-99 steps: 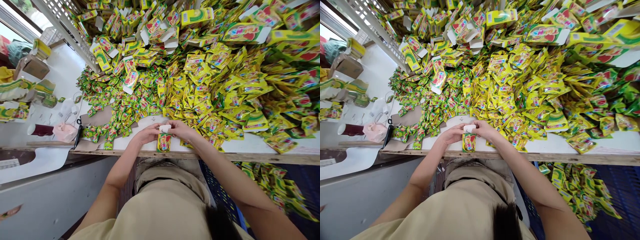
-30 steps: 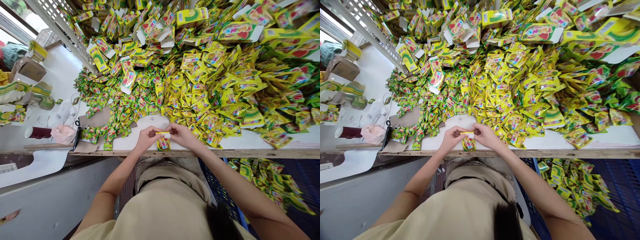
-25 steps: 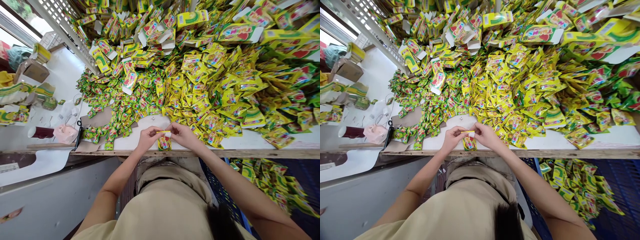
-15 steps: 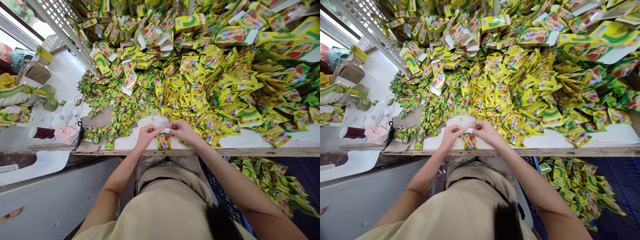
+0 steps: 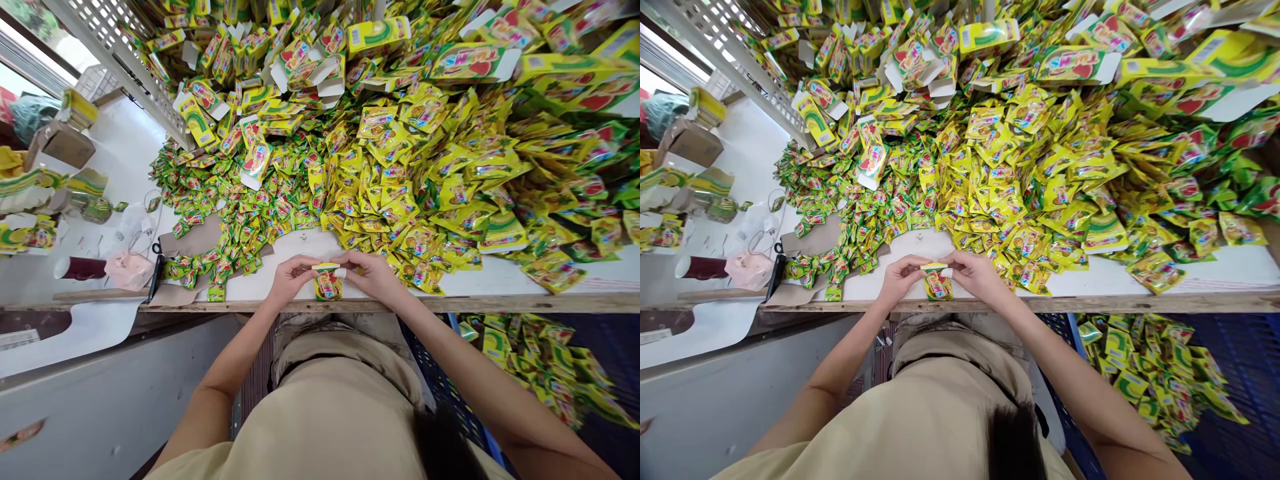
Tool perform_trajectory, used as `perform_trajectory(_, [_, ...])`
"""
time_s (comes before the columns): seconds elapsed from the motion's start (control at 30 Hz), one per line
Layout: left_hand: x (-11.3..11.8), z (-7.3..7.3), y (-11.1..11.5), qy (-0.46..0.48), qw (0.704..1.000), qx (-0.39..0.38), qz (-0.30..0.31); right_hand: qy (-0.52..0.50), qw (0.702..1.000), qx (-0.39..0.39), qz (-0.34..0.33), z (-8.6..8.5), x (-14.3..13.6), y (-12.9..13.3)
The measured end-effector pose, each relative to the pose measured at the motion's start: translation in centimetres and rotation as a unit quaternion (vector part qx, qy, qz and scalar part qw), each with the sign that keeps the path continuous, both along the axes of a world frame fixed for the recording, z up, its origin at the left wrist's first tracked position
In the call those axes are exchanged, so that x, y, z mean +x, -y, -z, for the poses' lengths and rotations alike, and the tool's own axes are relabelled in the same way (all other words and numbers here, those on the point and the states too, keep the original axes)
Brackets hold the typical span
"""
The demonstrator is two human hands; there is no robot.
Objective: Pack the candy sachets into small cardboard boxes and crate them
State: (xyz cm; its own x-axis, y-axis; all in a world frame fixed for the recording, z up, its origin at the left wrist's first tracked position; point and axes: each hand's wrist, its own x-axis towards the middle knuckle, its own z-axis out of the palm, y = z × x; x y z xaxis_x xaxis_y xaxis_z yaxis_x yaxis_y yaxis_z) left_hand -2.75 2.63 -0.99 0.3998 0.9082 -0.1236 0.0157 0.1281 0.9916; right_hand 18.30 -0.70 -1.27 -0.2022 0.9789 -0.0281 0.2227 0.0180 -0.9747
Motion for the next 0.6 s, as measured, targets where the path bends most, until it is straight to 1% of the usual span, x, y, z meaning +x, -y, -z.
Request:
perform_trajectory(0.07, [0.0, 0.2, 0.0, 0.004, 1.0, 0.017, 0.001, 0.015, 0.999, 0.036, 0.006, 0.2, -0.2, 0.2])
perform_trajectory(0.13, [0.0, 0.2, -0.1, -0.01, 0.999, 0.033, 0.017, 0.021, 0.998, 0.053, 0.006, 0.3, -0.3, 0.3])
perform_trajectory(0.23, [-0.2, 0.0, -0.3, -0.036, 0.998, 0.046, 0.037, 0.024, 0.998, 0.061, -0.004, 0.4, -0.3, 0.2])
perform_trajectory(0.4, [-0.2, -0.2, 0.0, -0.048, 0.997, 0.047, 0.041, 0.035, 0.996, 0.074, -0.022, 0.4, -0.4, 0.3])
perform_trajectory(0.5, [0.2, 0.0, 0.6, -0.039, 0.998, 0.018, 0.04, 0.033, 0.998, 0.047, -0.016, 0.6, -0.6, 0.6])
perform_trajectory(0.6, [1.2, 0.2, 1.1, -0.018, 0.999, -0.039, -0.007, -0.001, 1.0, -0.005, 0.0, 0.9, -1.1, 0.9])
